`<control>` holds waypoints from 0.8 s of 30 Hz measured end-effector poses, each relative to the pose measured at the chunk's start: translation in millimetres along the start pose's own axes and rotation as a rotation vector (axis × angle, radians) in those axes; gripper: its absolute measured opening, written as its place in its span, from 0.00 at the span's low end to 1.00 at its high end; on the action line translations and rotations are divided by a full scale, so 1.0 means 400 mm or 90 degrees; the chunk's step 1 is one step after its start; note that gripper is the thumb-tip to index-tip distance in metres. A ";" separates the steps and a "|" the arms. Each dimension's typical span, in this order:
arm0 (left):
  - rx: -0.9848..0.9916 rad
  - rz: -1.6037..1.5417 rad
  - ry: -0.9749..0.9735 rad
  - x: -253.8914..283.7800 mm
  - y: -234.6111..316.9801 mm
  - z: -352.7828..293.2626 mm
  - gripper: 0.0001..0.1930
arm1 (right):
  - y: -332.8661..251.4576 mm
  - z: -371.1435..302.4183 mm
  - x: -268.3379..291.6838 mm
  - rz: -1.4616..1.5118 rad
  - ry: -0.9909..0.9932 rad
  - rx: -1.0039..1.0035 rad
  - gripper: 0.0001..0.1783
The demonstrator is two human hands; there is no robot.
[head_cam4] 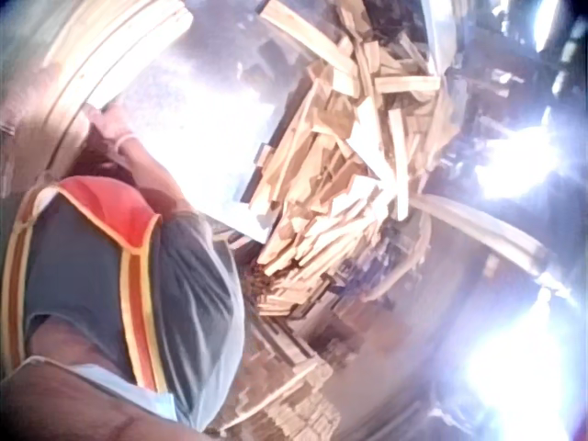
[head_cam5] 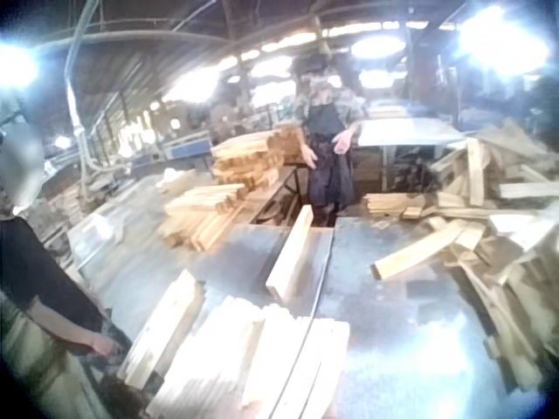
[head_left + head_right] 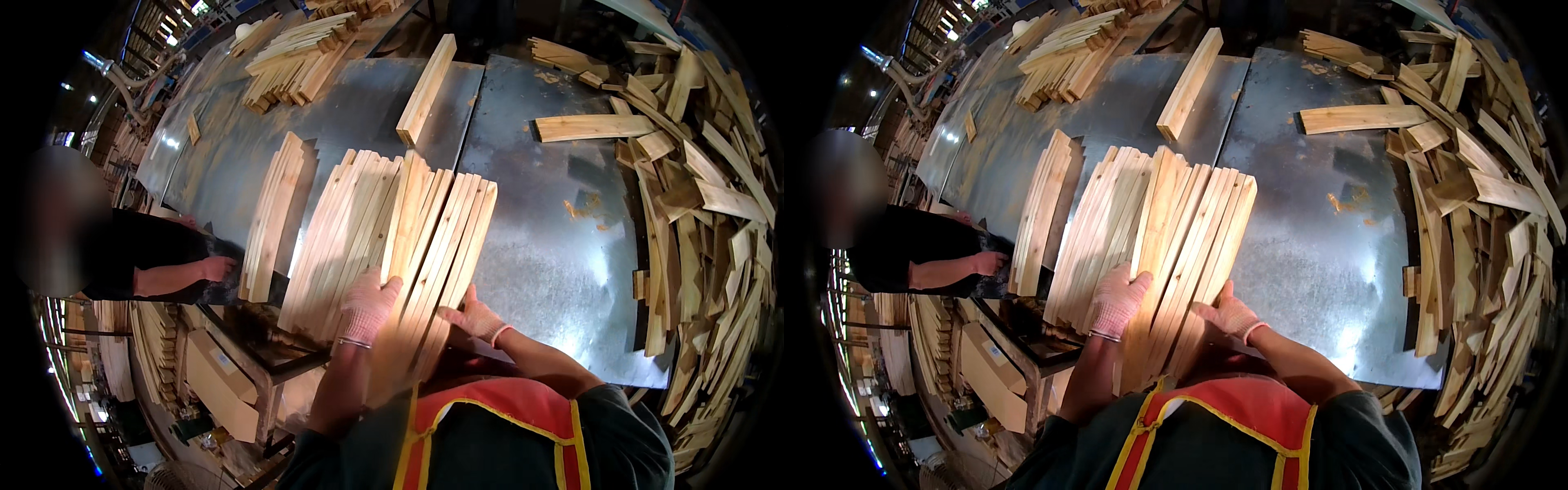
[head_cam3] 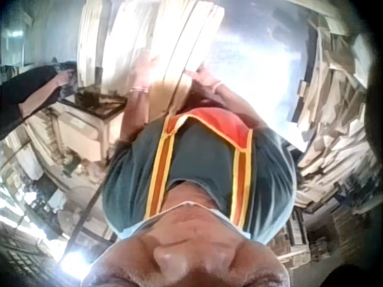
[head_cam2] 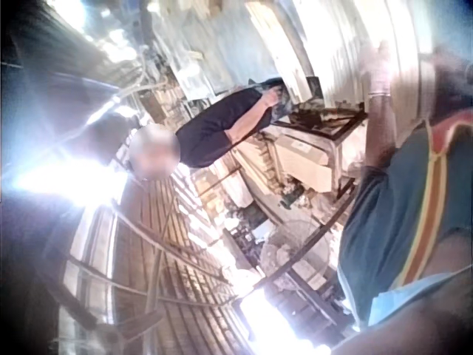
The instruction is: The person sorts wooden planks on a metal table, picking them up from a pile and arranging them into neat stacks. The person handles the wood by hand, moving pieces from a disorganized pile to a structured stack while another person works nearby.
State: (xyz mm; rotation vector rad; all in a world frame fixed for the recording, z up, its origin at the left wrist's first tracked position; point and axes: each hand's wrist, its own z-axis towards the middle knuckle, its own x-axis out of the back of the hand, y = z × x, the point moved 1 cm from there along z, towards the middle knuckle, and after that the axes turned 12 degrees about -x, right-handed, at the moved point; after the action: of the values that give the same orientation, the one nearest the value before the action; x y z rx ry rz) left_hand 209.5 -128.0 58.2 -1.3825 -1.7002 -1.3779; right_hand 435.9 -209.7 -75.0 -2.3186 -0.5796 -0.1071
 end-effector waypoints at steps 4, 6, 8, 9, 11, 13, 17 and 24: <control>-0.021 0.069 0.039 -0.066 -0.169 -0.103 0.27 | 0.014 0.011 -0.013 0.193 -0.145 0.080 0.56; -0.085 0.080 0.056 -0.077 -0.211 -0.194 0.25 | 0.006 0.001 0.030 0.073 -0.122 -0.045 0.31; -0.100 0.070 0.028 -0.086 -0.244 -0.276 0.25 | -0.010 -0.055 0.029 0.259 0.001 -0.075 0.22; -0.092 0.017 0.041 -0.106 -0.265 -0.320 0.24 | -0.014 -0.088 0.040 0.320 0.024 -0.054 0.21; -0.081 -0.085 0.084 -0.119 -0.294 -0.378 0.22 | -0.048 -0.146 0.085 0.438 0.066 0.010 0.19; -0.280 -0.115 0.123 -0.114 -0.284 -0.364 0.21 | -0.099 -0.173 0.133 0.399 0.098 0.012 0.16; -0.357 -0.210 0.063 0.016 -0.027 -0.247 0.30 | -0.184 -0.197 0.172 0.362 0.163 0.031 0.12; -0.322 0.077 -0.088 -0.014 0.317 0.004 0.60 | -0.215 -0.087 0.262 0.385 0.212 0.070 0.21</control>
State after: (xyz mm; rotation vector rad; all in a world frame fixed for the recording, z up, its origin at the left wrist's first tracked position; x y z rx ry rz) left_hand 329.5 -135.4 99.3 -1.8568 -1.3692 -1.7525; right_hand 495.5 -139.8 30.6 -2.2031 0.2806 -0.1624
